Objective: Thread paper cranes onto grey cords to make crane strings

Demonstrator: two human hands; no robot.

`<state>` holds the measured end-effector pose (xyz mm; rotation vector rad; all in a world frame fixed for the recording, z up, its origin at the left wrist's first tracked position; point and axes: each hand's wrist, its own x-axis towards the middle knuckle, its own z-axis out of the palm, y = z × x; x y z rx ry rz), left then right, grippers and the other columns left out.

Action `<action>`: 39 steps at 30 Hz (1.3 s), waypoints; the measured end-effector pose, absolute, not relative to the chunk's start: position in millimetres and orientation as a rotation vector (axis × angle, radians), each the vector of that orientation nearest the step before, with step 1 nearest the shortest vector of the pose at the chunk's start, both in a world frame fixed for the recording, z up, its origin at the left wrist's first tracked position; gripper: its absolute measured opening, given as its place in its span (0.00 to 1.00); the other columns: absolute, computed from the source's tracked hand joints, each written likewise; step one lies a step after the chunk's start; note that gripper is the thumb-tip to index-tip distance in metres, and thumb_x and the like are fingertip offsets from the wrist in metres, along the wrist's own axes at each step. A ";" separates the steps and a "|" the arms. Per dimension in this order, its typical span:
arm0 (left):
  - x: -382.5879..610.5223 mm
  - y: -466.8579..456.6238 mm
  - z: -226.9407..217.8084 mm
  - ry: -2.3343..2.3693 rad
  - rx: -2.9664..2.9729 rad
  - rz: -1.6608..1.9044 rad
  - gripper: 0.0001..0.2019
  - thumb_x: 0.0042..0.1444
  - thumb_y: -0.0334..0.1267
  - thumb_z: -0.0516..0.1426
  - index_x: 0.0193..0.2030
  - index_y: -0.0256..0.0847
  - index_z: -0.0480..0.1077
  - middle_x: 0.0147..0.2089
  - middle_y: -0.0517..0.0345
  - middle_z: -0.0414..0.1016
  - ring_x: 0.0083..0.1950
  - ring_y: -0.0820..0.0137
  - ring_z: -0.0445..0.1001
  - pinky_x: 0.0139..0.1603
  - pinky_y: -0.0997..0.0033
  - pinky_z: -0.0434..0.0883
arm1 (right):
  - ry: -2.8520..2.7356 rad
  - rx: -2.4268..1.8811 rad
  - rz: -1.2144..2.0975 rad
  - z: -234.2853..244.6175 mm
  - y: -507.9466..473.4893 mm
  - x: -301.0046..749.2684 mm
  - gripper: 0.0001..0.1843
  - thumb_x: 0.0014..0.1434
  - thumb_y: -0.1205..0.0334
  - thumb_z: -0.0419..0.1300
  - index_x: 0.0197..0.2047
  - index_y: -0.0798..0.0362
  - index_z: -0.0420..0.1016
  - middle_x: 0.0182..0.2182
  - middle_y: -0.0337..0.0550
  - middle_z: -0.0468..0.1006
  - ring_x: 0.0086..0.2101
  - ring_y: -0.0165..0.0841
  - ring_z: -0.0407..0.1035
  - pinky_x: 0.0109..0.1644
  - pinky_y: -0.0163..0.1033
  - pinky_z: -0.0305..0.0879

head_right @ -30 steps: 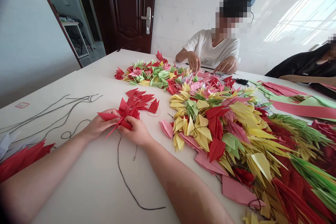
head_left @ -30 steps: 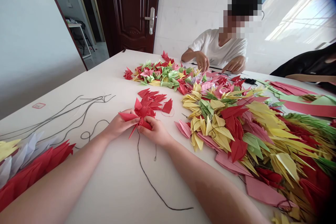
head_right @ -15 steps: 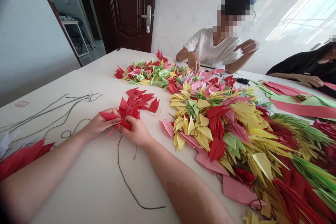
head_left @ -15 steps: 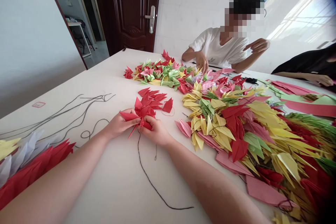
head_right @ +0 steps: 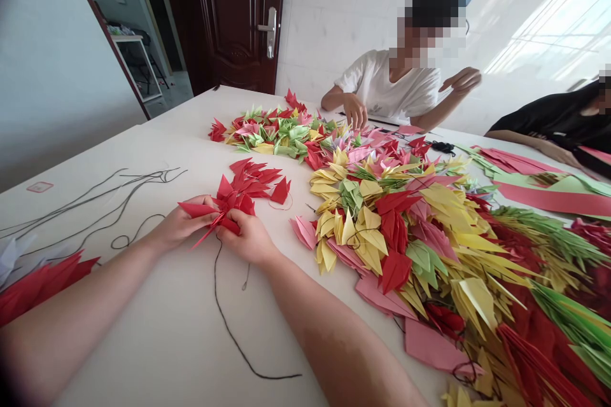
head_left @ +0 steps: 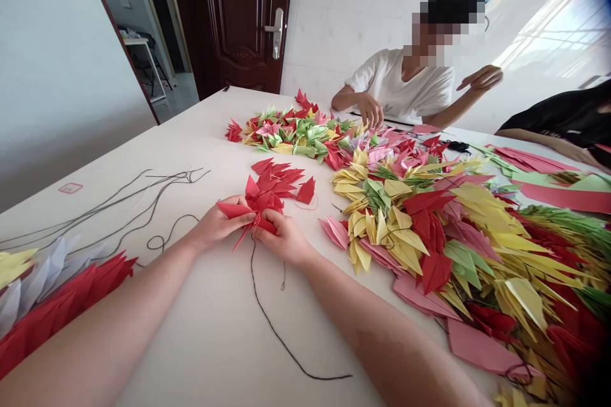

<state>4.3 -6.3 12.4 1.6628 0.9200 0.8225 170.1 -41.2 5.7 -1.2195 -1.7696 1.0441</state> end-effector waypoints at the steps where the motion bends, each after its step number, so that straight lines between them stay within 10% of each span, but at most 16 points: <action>1: 4.5 -6.4 12.6 0.926 1.663 0.825 0.15 0.49 0.48 0.57 0.25 0.39 0.62 0.33 0.57 0.68 0.34 0.70 0.67 0.31 0.72 0.63 | -1.767 -1.219 1.049 5.6 -41.0 169.9 0.11 0.48 0.58 0.54 0.23 0.51 0.56 0.21 0.33 0.60 0.24 0.27 0.54 0.28 0.33 0.53; 39: 6.6 -8.2 14.8 0.954 1.658 0.820 0.14 0.50 0.48 0.56 0.25 0.39 0.62 0.27 0.61 0.63 0.30 0.73 0.64 0.29 0.74 0.60 | -1.779 -1.267 0.994 4.9 -41.5 168.0 0.13 0.48 0.54 0.56 0.23 0.51 0.57 0.21 0.33 0.61 0.24 0.26 0.55 0.28 0.33 0.54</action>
